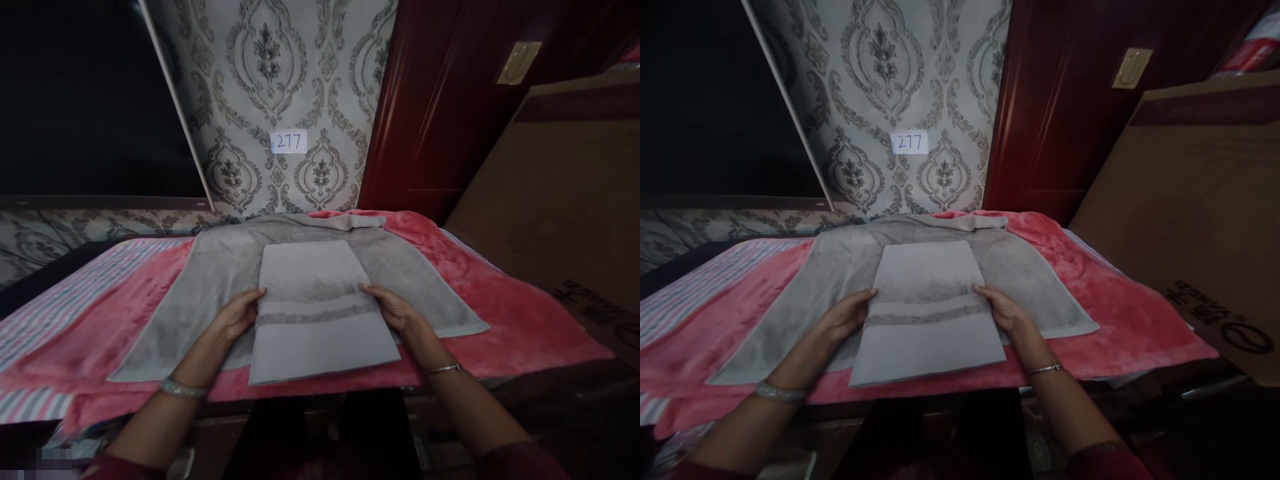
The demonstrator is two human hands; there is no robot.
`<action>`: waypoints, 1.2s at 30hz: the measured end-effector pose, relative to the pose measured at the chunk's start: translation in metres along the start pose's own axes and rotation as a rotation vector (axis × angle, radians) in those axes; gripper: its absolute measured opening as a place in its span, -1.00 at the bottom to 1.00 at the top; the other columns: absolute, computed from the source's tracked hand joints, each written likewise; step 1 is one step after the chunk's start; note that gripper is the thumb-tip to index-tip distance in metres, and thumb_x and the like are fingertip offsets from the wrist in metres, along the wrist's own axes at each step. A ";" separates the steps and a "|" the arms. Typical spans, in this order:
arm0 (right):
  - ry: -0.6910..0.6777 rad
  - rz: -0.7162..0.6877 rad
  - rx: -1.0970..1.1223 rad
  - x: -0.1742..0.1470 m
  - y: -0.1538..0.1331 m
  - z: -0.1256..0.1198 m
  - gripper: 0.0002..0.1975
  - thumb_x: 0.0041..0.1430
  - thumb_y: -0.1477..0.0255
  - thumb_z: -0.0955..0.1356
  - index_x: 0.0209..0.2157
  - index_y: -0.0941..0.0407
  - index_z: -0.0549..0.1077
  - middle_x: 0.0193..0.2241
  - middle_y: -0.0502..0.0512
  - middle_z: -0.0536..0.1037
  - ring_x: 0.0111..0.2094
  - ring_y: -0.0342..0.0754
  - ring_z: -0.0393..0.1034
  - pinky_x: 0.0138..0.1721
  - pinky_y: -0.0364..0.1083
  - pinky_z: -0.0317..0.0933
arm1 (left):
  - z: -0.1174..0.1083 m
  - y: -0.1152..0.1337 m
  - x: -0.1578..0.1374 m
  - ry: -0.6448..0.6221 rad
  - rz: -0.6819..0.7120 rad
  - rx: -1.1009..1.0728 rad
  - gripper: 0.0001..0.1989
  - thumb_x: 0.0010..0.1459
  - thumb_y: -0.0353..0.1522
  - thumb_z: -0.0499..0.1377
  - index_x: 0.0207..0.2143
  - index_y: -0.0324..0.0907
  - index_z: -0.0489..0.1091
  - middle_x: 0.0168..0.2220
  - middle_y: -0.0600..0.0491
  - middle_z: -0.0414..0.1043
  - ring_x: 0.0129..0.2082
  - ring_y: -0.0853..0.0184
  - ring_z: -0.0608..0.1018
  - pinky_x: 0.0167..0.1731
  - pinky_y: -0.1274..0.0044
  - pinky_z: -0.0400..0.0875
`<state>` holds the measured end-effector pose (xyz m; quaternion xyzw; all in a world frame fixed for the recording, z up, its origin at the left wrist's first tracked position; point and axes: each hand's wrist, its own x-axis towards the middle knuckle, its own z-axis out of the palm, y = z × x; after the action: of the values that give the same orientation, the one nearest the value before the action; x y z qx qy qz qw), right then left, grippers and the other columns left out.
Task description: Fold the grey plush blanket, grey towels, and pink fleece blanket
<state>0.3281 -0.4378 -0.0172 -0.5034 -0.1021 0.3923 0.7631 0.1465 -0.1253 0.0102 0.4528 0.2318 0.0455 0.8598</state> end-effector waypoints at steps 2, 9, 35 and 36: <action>0.040 0.026 0.046 0.000 0.001 0.000 -0.67 0.05 0.47 0.49 -0.10 0.13 0.54 -0.20 0.08 0.67 -0.12 0.06 0.59 0.05 0.00 0.42 | 0.003 0.002 0.004 0.023 -0.039 -0.027 -0.71 0.12 -0.51 0.25 -0.07 -0.33 0.48 -0.28 -0.09 0.64 -0.25 0.16 0.67 -0.13 0.41 0.56; 0.088 0.163 0.186 -0.003 0.004 0.006 -0.79 0.16 0.47 0.42 -0.14 0.20 0.53 -0.29 0.14 0.67 -0.24 0.05 0.61 -0.01 0.02 0.45 | 0.031 0.006 0.009 0.036 -0.155 -0.138 -0.51 0.16 -0.42 0.20 0.15 -0.37 0.36 -0.24 -0.14 0.65 -0.20 0.07 0.69 -0.07 0.31 0.57; 0.165 -0.034 0.234 -0.013 0.031 0.025 -0.65 0.14 0.18 0.40 -0.18 0.16 0.56 -0.36 0.16 0.66 -0.25 0.14 0.59 -0.10 0.04 0.44 | 0.030 -0.003 -0.008 0.172 -0.187 -0.151 -0.36 0.01 -0.25 0.27 0.18 -0.18 0.38 -0.28 -0.12 0.65 -0.26 -0.09 0.68 -0.20 0.14 0.60; 0.162 -0.028 0.246 -0.014 0.033 0.026 -0.64 0.15 0.18 0.39 -0.17 0.17 0.56 -0.36 0.16 0.66 -0.25 0.14 0.59 -0.09 0.05 0.43 | 0.027 -0.003 -0.009 0.192 -0.190 -0.113 -0.36 0.01 -0.25 0.28 0.18 -0.16 0.38 -0.27 -0.11 0.66 -0.26 -0.09 0.68 -0.19 0.14 0.60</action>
<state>0.2878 -0.4239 -0.0299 -0.4347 0.0017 0.3490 0.8302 0.1501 -0.1503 0.0244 0.3732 0.3516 0.0200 0.8583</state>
